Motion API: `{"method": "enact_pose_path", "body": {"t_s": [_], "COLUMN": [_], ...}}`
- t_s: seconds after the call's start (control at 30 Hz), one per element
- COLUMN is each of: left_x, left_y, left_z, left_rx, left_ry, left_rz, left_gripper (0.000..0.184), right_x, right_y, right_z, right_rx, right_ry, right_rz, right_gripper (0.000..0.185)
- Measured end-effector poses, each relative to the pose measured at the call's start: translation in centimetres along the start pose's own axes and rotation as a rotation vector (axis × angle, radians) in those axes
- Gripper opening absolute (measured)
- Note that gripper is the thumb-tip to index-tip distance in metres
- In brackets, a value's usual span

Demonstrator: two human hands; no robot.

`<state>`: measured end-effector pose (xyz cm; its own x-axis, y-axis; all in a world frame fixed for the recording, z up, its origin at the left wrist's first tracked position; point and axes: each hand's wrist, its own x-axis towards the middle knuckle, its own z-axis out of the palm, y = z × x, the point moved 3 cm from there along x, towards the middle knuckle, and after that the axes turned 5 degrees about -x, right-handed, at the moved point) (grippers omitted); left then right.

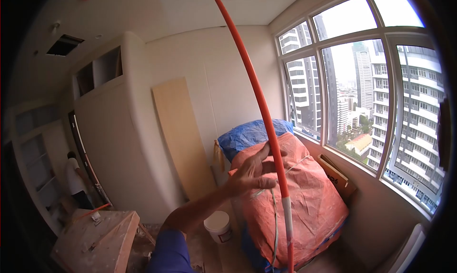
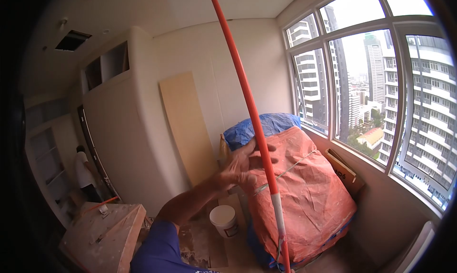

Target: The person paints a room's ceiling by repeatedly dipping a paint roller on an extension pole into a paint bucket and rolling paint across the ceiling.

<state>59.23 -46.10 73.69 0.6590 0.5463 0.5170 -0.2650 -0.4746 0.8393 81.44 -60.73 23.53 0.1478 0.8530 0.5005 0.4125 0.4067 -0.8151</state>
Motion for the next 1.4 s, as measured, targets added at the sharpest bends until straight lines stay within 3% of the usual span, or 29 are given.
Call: {"method": "enact_pose_path", "body": {"t_s": [0.23, 0.33, 0.47, 0.57, 0.63, 0.8, 1.03, 1.13, 1.17, 1.27, 1.4], "left_x": [3.4, 4.5, 5.9, 6.7, 6.7, 6.4, 5.2, 5.5, 5.5, 4.9, 3.3], "left_y": [1.9, 3.1, 3.6, 3.7, 3.8, 3.7, 2.6, 3.3, 3.5, 3.9, 4.6], "left_z": [-5.9, -8.1, -11.9, -15.4, -17.7, -22.0, -28.3, -29.9, -30.1, -29.3, -25.5], "left_rx": [0.003, 0.010, 0.002, -0.036, -0.068, -0.031, 0.051, 0.054, 0.057, 0.042, 0.090], "left_ry": [0.107, 0.144, 0.145, 0.207, 0.229, 0.212, 0.134, 0.159, 0.176, 0.173, 0.086], "left_rz": [0.122, 0.100, 0.052, 0.046, 0.047, 0.018, 0.017, 0.048, 0.043, 0.044, 0.017], "left_gripper": [0.101, 0.097, 0.093, 0.088, 0.086, 0.083, 0.069, 0.068, 0.068, 0.070, 0.072], "right_x": [5.4, 8.0, 9.2, 12.5, 13.6, 15.4, 16.4, 17.3, 17.3, 17.2, 14.0], "right_y": [-1.9, -4.0, -2.1, -7.3, -7.1, -5.8, -11.0, -11.1, -9.8, -11.2, -7.1], "right_z": [2.4, 3.5, 6.6, 7.1, 8.4, 13.0, 18.1, 19.0, 19.5, 19.0, 19.0], "right_rx": [-0.102, -0.028, -0.119, -0.032, -0.154, -0.209, -0.167, -0.237, -0.240, -0.236, -0.236], "right_ry": [0.045, 0.120, 0.117, 0.134, 0.141, 0.162, 0.180, 0.195, 0.185, 0.155, 0.250], "right_rz": [-0.044, -0.084, 0.035, 0.018, -0.005, 0.042, 0.046, 0.050, 0.114, 0.111, 0.030], "right_gripper": [0.043, 0.044, 0.047, 0.040, 0.041, 0.046, 0.052, 0.043, 0.053, 0.053, 0.056]}}
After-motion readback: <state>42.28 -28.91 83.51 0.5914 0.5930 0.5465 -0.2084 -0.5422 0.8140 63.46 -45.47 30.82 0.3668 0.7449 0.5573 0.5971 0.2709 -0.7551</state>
